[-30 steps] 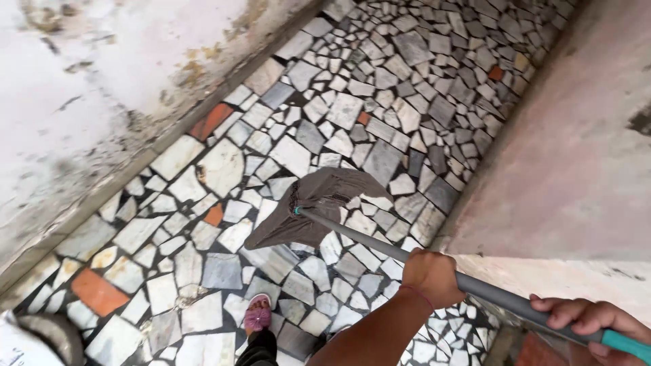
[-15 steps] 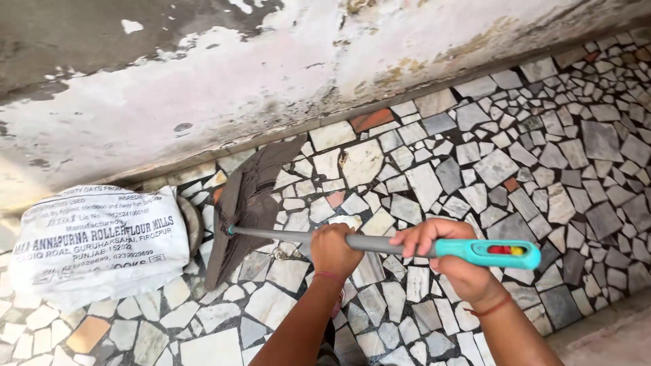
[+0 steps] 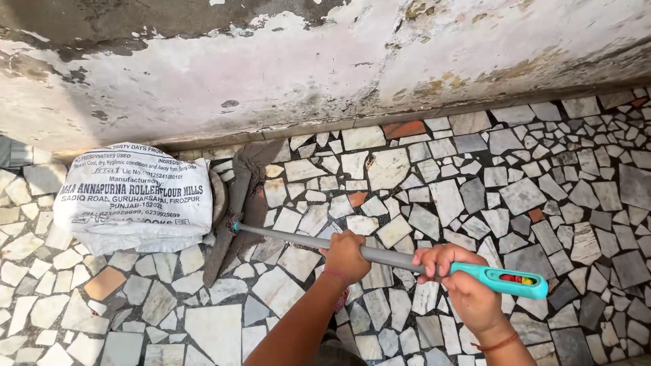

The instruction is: The recorder uses a mop to clean the tiled floor of a narrow outdoor or semi-outdoor walkway and then moves into a bedroom to mop under a bed.

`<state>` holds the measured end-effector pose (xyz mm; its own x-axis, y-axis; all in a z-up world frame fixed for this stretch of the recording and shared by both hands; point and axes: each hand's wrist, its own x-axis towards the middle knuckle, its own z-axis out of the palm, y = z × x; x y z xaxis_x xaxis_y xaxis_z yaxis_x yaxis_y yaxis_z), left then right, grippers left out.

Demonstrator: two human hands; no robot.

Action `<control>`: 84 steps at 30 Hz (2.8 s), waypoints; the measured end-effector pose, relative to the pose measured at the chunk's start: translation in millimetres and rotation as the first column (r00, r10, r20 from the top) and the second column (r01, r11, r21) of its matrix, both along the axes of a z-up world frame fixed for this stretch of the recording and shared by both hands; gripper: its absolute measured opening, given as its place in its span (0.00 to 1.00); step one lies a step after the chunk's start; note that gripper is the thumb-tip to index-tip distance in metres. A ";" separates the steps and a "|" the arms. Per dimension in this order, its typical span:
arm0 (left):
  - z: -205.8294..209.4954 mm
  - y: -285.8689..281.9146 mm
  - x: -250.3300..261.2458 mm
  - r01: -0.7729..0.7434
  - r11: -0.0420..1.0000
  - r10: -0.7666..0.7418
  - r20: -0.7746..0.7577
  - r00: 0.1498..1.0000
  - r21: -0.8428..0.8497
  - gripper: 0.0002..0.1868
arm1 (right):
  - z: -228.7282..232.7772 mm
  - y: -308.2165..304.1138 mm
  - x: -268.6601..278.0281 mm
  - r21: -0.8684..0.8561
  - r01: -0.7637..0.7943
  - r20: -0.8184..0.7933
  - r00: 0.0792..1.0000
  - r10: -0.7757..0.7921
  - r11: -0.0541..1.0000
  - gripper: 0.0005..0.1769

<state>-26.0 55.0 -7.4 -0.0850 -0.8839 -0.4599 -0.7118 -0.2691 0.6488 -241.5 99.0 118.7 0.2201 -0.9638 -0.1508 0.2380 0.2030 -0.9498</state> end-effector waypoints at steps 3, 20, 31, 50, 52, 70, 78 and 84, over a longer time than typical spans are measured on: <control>-15.4 26.5 -24.1 0.108 0.994 -0.108 -0.030 0.994 -0.012 0.13 | 13.2 37.3 -21.9 0.000 0.041 -0.025 0.999 -0.041 0.999 0.06; 68.5 194.7 -183.9 0.442 0.892 -0.451 -0.221 0.865 -0.094 0.16 | 89.3 254.1 -153.4 -0.030 0.410 -0.298 0.867 -0.399 0.912 0.07; 98.1 227.6 15.4 0.323 0.942 -0.331 -0.088 0.939 -0.093 0.12 | 76.5 257.7 30.1 -0.137 0.267 -0.055 0.959 -0.277 0.954 0.06; 37.0 347.3 282.7 -0.059 0.990 0.064 0.038 0.997 -0.124 0.13 | 49.8 329.1 299.6 -0.154 -0.163 0.074 0.982 0.176 0.975 0.03; 24.2 370.9 270.3 0.008 0.995 -0.004 0.041 0.999 -0.103 0.13 | 46.6 364.4 284.3 -0.127 -0.139 0.077 0.986 0.149 0.982 0.03; 86.3 538.0 102.2 0.299 0.954 -0.298 -0.032 0.954 0.038 0.17 | 70.4 565.9 114.3 -0.173 0.088 0.040 0.996 -0.082 0.981 0.05; 48.3 544.2 216.6 0.159 0.987 -0.158 0.060 0.986 -0.007 0.10 | 21.0 554.9 232.1 -0.077 0.066 0.158 0.986 -0.053 0.995 0.04; 10.2 548.9 373.5 0.049 0.991 -0.021 0.219 0.975 -0.122 0.16 | -11.7 530.3 386.9 -0.013 -0.025 0.156 0.987 0.027 1.000 0.05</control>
<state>347.5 603.9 2.8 -0.0272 -0.9342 -0.3558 -0.8467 -0.1677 0.5049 145.4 629.2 107.0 0.2651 -0.9588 -0.1024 0.3788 0.2012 -0.9034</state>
